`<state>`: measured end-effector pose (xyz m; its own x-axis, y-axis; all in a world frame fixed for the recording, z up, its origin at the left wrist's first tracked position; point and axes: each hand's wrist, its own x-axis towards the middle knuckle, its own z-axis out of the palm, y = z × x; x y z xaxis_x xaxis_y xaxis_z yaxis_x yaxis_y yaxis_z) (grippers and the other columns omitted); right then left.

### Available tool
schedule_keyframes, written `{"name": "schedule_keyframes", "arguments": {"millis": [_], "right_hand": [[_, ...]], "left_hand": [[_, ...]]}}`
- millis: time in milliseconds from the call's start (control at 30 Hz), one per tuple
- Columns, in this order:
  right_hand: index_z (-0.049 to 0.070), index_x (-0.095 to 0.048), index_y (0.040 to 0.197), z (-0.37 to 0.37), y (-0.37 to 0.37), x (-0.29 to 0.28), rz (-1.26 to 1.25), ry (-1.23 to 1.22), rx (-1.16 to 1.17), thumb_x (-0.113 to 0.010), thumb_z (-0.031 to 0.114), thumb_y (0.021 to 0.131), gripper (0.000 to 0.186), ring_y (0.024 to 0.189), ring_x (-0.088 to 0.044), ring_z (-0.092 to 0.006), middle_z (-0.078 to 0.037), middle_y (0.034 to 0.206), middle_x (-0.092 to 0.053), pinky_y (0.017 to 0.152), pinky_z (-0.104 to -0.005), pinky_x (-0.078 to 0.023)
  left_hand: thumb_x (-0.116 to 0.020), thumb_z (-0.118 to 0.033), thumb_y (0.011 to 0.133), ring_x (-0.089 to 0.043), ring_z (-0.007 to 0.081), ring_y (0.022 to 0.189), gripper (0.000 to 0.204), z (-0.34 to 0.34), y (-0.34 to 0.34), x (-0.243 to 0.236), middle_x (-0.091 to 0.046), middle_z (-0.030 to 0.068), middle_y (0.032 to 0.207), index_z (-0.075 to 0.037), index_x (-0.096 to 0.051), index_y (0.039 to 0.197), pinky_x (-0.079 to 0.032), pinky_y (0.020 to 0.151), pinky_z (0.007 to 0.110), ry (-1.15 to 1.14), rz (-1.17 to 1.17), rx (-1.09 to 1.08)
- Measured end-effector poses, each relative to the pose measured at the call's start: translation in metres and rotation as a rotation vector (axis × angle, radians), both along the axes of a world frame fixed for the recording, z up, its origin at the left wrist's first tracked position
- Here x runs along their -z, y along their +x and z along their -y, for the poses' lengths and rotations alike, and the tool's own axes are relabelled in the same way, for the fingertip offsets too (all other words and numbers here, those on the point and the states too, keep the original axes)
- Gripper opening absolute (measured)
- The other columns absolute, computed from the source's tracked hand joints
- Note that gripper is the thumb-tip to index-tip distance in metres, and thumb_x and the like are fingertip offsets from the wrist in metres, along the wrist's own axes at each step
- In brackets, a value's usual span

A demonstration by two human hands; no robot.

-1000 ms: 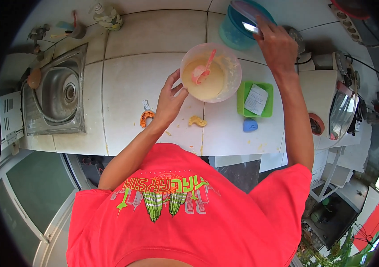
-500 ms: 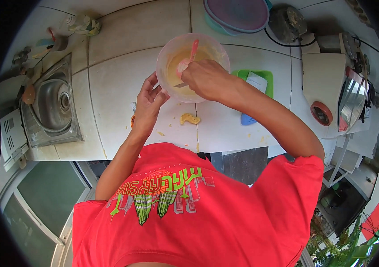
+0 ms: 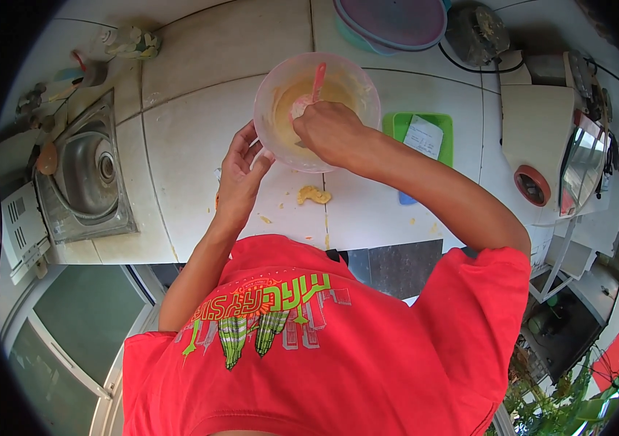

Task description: Trimming and shaping a dental plaster model using a knife and a grinding machine in a lab setting.

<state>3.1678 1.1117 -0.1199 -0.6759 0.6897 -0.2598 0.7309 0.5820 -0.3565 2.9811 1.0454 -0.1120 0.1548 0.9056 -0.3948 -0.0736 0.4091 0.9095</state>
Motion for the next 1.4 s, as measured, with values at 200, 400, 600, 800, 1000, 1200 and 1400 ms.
{"name": "schedule_keyframes", "arguments": {"millis": [200, 400, 600, 800, 1000, 1200, 1400], "right_hand": [[-0.004, -0.067, 0.087, 0.001, -0.005, -0.005, 0.029, -0.074, 0.043, -0.060, 0.006, 0.074, 0.018, 0.079, -0.067, -0.0340, -0.021, 0.080, -0.066, 0.068, -0.0435, -0.054], [-0.003, -0.068, 0.083, -0.010, -0.004, -0.026, 0.002, -0.230, 0.083, -0.064, 0.005, 0.070, 0.015, 0.075, -0.066, -0.0356, -0.022, 0.079, -0.066, 0.067, -0.0439, -0.053], [-0.001, -0.068, 0.085, -0.021, 0.012, -0.062, -0.142, -0.301, 0.144, -0.069, 0.012, 0.074, 0.017, 0.071, -0.066, -0.0294, -0.016, 0.077, -0.067, 0.068, -0.0377, -0.051], [0.000, -0.068, 0.089, -0.010, 0.015, -0.122, -0.207, -0.405, 0.323, -0.071, 0.012, 0.076, 0.018, 0.071, -0.067, -0.0232, -0.015, 0.079, -0.069, 0.070, -0.0329, -0.051], [-0.001, -0.067, 0.090, -0.001, 0.015, -0.117, -0.166, -0.264, 0.295, -0.066, 0.011, 0.078, 0.017, 0.071, -0.066, -0.0283, -0.017, 0.078, -0.067, 0.069, -0.0358, -0.051], [-0.005, -0.064, 0.081, -0.004, -0.002, -0.029, -0.017, -0.207, 0.144, -0.053, 0.000, 0.071, 0.016, 0.071, -0.061, -0.0396, -0.025, 0.080, -0.062, 0.068, -0.0478, -0.047], [-0.009, -0.061, 0.072, -0.007, -0.008, 0.000, -0.093, -0.035, -0.005, -0.055, -0.006, 0.069, 0.008, 0.075, -0.063, -0.0397, -0.028, 0.075, -0.061, 0.068, -0.0455, -0.052]], "left_hand": [[-0.058, -0.007, 0.085, -0.036, 0.0283, 0.134, 0.058, -0.001, 0.000, -0.003, -0.038, 0.0170, 0.141, 0.000, -0.035, 0.138, -0.044, 0.103, 0.039, -0.005, -0.006, 0.009], [-0.059, -0.007, 0.085, -0.036, 0.0283, 0.134, 0.059, -0.001, 0.000, -0.001, -0.038, 0.0167, 0.141, 0.000, -0.035, 0.138, -0.042, 0.104, 0.040, -0.008, 0.021, -0.021], [-0.047, -0.021, 0.093, -0.037, 0.0263, 0.133, 0.052, -0.001, -0.005, -0.006, -0.040, 0.0146, 0.141, -0.001, -0.035, 0.139, -0.031, 0.110, 0.040, 0.031, 0.090, -0.185], [-0.035, -0.039, 0.097, -0.043, 0.0276, 0.128, 0.053, -0.010, -0.009, -0.026, -0.044, 0.0170, 0.136, -0.001, -0.040, 0.134, -0.029, 0.111, 0.040, 0.176, 0.490, -0.486], [-0.033, -0.027, 0.099, -0.045, 0.0261, 0.125, 0.044, -0.009, -0.010, -0.047, -0.047, 0.0166, 0.132, 0.001, -0.040, 0.131, -0.033, 0.109, 0.040, 0.123, 0.528, -0.481], [-0.038, -0.018, 0.099, -0.048, 0.0274, 0.124, 0.038, 0.031, -0.029, -0.043, -0.047, 0.0185, 0.133, 0.003, -0.041, 0.130, -0.039, 0.106, 0.040, 0.012, 0.366, -0.442], [-0.041, -0.017, 0.098, -0.049, 0.0291, 0.122, 0.037, 0.073, -0.068, -0.037, -0.048, 0.0200, 0.131, 0.004, -0.042, 0.129, -0.041, 0.105, 0.040, -0.078, 0.218, -0.515]]}}
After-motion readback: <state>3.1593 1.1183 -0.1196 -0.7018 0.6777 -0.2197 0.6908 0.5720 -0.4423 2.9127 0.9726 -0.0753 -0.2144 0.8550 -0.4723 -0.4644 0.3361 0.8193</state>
